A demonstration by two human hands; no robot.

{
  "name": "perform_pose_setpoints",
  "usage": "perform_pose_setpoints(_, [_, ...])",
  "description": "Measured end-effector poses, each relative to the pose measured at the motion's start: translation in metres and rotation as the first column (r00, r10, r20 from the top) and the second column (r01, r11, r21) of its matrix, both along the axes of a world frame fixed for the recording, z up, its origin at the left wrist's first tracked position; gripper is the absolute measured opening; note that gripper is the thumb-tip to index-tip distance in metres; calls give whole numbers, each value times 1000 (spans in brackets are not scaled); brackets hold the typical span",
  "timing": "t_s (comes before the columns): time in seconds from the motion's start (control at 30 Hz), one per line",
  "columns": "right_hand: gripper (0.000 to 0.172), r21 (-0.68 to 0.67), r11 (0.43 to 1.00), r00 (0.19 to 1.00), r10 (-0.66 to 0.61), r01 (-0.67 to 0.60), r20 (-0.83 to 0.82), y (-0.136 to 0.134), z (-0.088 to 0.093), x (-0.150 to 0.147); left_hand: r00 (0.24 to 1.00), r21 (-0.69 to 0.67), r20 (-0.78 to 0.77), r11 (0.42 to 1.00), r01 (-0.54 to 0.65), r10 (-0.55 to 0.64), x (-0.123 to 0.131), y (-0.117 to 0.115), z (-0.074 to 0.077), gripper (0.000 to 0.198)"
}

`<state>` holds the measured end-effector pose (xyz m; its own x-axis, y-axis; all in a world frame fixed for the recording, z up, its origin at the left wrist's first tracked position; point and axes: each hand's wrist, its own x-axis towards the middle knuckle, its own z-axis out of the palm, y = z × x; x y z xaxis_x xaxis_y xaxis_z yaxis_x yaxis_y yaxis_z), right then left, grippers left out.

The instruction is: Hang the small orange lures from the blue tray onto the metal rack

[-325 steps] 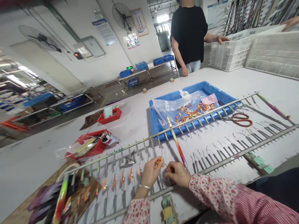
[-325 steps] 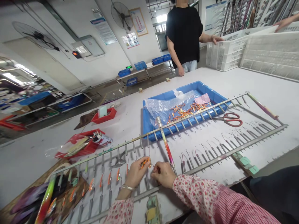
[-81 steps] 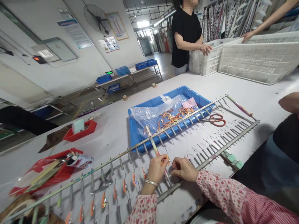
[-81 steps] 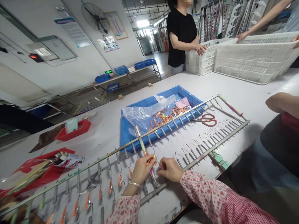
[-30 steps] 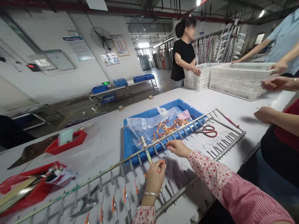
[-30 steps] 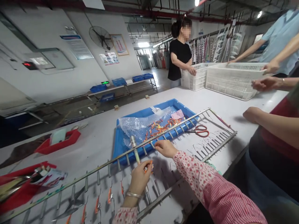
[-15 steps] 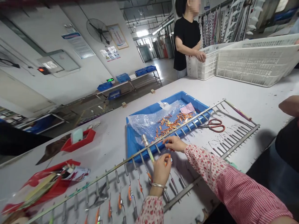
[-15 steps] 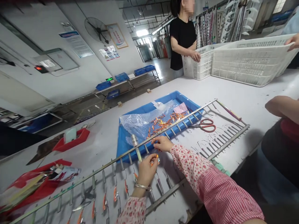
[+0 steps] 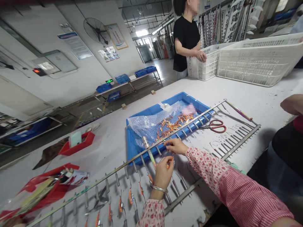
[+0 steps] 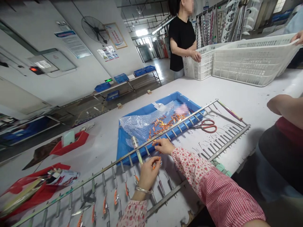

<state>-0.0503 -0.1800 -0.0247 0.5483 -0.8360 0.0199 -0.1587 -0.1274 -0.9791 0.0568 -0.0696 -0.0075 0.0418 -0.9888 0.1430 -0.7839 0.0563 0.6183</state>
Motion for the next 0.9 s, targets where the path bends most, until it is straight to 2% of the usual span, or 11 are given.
perform_pose_setpoints(0.1, [25, -18, 1000, 1000, -14, 14, 8, 0, -2, -2, 1000, 16, 6, 1000, -17, 17, 1, 0, -3, 22])
perform_pose_setpoints(0.23, [25, 72, 997, 998, -14, 10, 63, 2, -1, -3, 992, 68, -74, 993, -95, 100, 4, -4, -7, 23])
perform_pose_setpoints(0.4, [25, 54, 998, 998, -20, 16, 57, 1, 0, 1, 993, 10, -87, 997, -79, 79, 2, -4, -5, 23])
perform_pose_setpoints(0.5, [25, -36, 999, 999, -34, 34, -13, 5, 5, -2, 999, -2, -9, 999, -32, 32, 4, -2, -4, 22])
perform_pose_setpoints(0.6, [23, -247, 967, 987, -98, 64, -130, 20, 13, -18, 999, 37, 34, 999, 13, -14, 9, -1, -4, 22])
perform_pose_setpoints(0.63, [22, -308, 951, 975, -100, 35, -199, 28, 14, -25, 999, 59, 30, 998, 27, -29, 10, -1, -4, 22])
perform_pose_setpoints(0.7, [23, -338, 933, 924, -17, -123, -382, 48, 14, -40, 998, 101, 2, 993, 59, -59, 12, -2, -2, 21])
perform_pose_setpoints(0.77, [21, -270, 920, 845, 109, -286, -524, 69, 9, -50, 996, 118, -28, 989, 90, -87, 13, -3, 0, 19])
perform_pose_setpoints(0.8, [18, -232, 915, 822, 157, -329, -547, 78, 5, -52, 994, 118, -34, 988, 104, -100, 12, -3, 2, 18])
perform_pose_setpoints(0.9, [16, -151, 946, 864, 186, -286, -469, 98, -9, -52, 992, 121, -33, 984, 127, -124, 10, -3, 6, 16])
